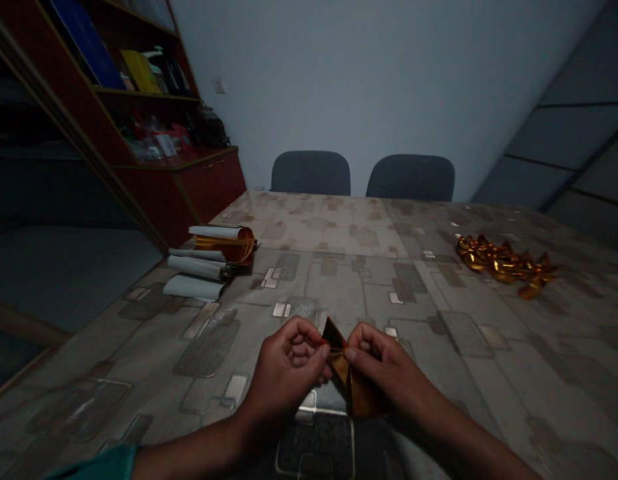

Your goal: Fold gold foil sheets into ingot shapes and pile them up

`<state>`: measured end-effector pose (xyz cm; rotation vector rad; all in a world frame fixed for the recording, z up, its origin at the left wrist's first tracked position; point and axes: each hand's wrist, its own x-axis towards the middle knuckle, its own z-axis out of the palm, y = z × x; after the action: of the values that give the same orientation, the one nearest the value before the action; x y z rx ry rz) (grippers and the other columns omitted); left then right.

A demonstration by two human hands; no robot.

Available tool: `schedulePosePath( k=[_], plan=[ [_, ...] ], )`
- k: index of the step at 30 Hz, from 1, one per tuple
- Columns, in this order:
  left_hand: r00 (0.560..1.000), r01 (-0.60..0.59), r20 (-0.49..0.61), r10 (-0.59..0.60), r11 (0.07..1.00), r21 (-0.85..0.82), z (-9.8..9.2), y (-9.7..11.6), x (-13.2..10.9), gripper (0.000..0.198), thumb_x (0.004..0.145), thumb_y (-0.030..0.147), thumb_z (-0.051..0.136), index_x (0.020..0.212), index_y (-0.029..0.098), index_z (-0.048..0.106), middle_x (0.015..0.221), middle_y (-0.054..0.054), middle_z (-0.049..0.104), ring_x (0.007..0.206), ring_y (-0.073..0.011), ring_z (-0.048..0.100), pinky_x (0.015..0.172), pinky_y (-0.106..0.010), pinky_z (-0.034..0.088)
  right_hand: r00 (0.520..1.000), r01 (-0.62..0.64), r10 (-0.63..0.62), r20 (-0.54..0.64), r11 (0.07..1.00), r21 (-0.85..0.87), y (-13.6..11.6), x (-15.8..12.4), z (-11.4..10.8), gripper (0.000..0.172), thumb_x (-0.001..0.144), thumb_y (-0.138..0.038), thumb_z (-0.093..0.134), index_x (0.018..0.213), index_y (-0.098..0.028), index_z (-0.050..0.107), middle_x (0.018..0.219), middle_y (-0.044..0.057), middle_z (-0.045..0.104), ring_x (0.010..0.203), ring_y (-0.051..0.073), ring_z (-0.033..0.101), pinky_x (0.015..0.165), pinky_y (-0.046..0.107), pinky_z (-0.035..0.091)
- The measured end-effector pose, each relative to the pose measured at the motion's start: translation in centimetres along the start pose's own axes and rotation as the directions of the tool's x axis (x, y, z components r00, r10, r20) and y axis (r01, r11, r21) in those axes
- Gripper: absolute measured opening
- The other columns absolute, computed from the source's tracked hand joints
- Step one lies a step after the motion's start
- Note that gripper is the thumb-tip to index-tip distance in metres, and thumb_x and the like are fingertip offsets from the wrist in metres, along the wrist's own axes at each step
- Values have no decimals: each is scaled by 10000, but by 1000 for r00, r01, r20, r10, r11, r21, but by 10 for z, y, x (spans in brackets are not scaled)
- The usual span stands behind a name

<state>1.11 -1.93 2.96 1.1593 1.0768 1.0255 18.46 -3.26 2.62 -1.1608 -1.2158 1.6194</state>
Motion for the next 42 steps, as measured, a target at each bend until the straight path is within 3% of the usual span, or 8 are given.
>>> schedulePosePath(
  k=[4, 7, 12, 15, 18, 22, 27, 42],
  plan=[
    [996, -83, -1, 84, 988, 129, -2, -6, -3, 219, 725, 214, 727, 711, 191, 510, 552, 48, 566, 462, -89, 543, 457, -170, 400, 998, -20, 17, 68, 999, 41, -1, 0, -2, 373, 799, -501, 730, 764, -197, 517, 618, -61, 483, 499, 75, 386, 464, 216, 247],
    [981, -52, 189, 49, 999, 9, -8, -12, -2, 261, 774, 303, 735, 753, 192, 499, 573, 39, 586, 470, -101, 576, 467, -170, 403, 991, -52, 37, 126, 992, 113, -1, 0, -8, 384, 768, -483, 776, 780, -184, 535, 628, -58, 515, 498, 67, 402, 468, 204, 250],
    [890, 130, 454, 29, 940, -315, -19, -6, 6, 343, 915, 528, 590, 923, 186, 615, 730, -13, 640, 606, -144, 666, 580, -235, 517, 966, -153, 119, 229, 979, 138, -3, 1, -21, 417, 674, -459, 859, 784, -157, 593, 627, -47, 560, 493, 61, 441, 469, 189, 266],
    [792, 212, 610, -15, 944, -253, -27, 3, 12, 404, 861, 458, 709, 1193, 241, 632, 867, -34, 664, 700, -154, 688, 656, -249, 529, 946, -209, 168, 276, 969, 128, -9, -1, -27, 397, 665, -431, 872, 763, -149, 612, 594, -54, 561, 469, 47, 432, 453, 176, 265],
    [703, 213, 707, -68, 970, -118, -37, 9, 17, 411, 857, 491, 700, 1187, 246, 685, 920, -54, 685, 807, -172, 682, 751, -273, 523, 919, -253, 203, 337, 961, 109, -14, -4, -29, 366, 641, -384, 887, 739, -140, 632, 567, -64, 551, 454, 35, 400, 423, 163, 240],
    [644, 84, 759, -92, 995, 49, -42, 13, 19, 293, 840, 479, 717, 961, 217, 773, 997, -76, 707, 930, -191, 657, 846, -277, 487, 876, -311, 252, 412, 947, 82, -13, -5, -28, 312, 639, -337, 869, 724, -140, 642, 550, -70, 561, 430, 25, 397, 401, 147, 252],
    [556, 65, 815, -164, 986, 154, -36, 20, 16, 423, 784, 616, 692, 860, 209, 778, 926, -101, 727, 928, -248, 679, 879, -353, 514, 845, -327, 316, 431, 944, -49, -10, -5, -26, 152, 696, -230, 781, 733, -148, 660, 549, -70, 582, 397, 29, 413, 378, 145, 280],
    [358, -70, 905, -230, 960, 272, -39, 37, 16, 388, 935, 523, 523, 1105, 284, 777, 1107, -95, 754, 1073, -292, 691, 969, -347, 505, 760, -407, 389, 520, 910, -86, -17, -7, -25, 136, 648, -189, 786, 721, -153, 677, 569, -71, 596, 444, 33, 463, 421, 137, 335]
  ],
)
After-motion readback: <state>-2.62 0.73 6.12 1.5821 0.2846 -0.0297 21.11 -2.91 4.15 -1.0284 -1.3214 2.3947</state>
